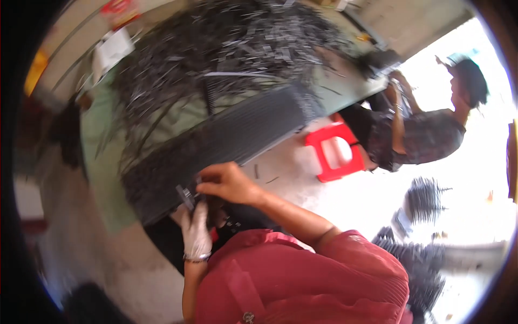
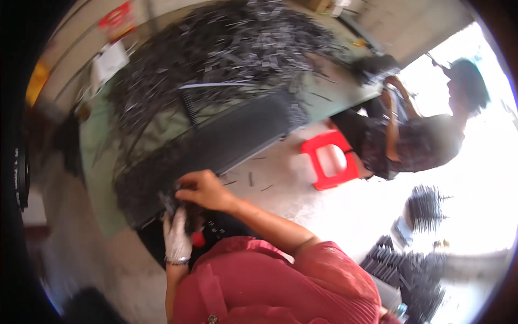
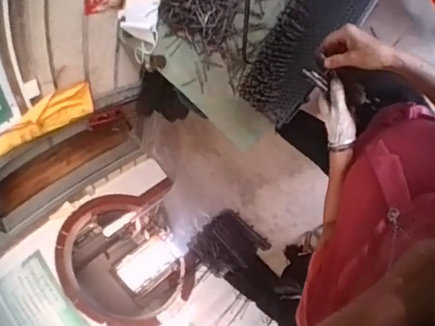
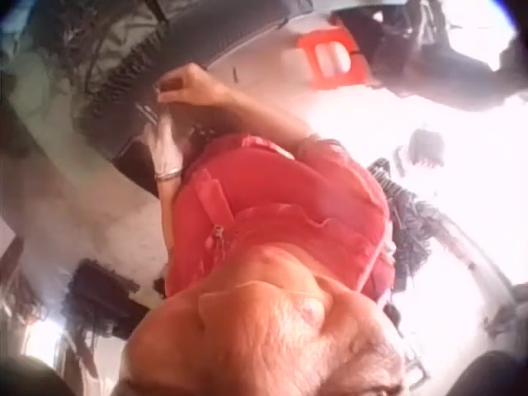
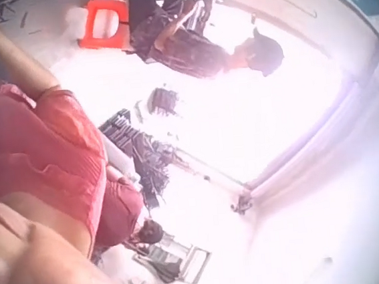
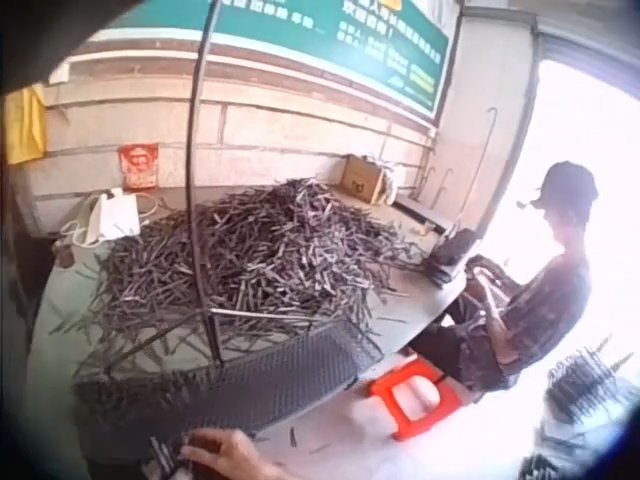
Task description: Manually inserting thin metal rods into a perforated rack.
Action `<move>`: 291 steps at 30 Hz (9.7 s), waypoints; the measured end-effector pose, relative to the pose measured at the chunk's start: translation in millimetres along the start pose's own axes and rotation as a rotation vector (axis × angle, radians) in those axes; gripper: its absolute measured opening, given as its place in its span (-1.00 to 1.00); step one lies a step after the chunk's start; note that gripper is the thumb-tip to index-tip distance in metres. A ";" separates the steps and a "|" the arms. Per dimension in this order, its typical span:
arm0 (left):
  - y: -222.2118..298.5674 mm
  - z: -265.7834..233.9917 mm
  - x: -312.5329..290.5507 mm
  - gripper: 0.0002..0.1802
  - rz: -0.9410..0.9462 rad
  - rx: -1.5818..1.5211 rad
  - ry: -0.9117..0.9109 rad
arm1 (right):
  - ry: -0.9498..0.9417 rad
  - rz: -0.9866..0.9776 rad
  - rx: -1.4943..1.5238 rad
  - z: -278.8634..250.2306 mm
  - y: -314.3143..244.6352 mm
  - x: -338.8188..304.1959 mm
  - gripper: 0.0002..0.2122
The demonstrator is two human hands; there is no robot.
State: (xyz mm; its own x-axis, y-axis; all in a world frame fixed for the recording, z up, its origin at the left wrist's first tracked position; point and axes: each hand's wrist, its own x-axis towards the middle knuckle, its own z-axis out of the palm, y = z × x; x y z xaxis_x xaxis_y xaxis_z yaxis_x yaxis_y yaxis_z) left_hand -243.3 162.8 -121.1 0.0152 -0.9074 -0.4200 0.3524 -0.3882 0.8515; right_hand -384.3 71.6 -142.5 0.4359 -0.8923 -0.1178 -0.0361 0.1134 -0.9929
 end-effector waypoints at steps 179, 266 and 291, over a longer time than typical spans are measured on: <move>-5.4 -61.6 -15.1 -0.64 -0.141 -0.249 -0.059 | 0.229 -0.440 -0.400 52.7 -34.9 53.8 -0.85; -9.4 -52.8 -10.1 -0.53 -0.149 -0.347 -0.111 | 0.131 -0.638 -0.633 28.3 -39.0 61.2 -0.87; -10.7 -53.5 -11.1 -0.52 -0.147 -0.338 -0.104 | 0.141 -0.713 -0.732 34.7 -23.3 57.4 -0.84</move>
State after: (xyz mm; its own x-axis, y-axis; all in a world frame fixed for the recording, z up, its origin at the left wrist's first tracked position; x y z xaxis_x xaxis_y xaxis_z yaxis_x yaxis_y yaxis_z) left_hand -197.2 185.6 -142.4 -0.1476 -0.8644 -0.4807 0.6325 -0.4562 0.6260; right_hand -327.2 32.9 -125.6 0.4632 -0.6962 0.5484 -0.3699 -0.7142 -0.5942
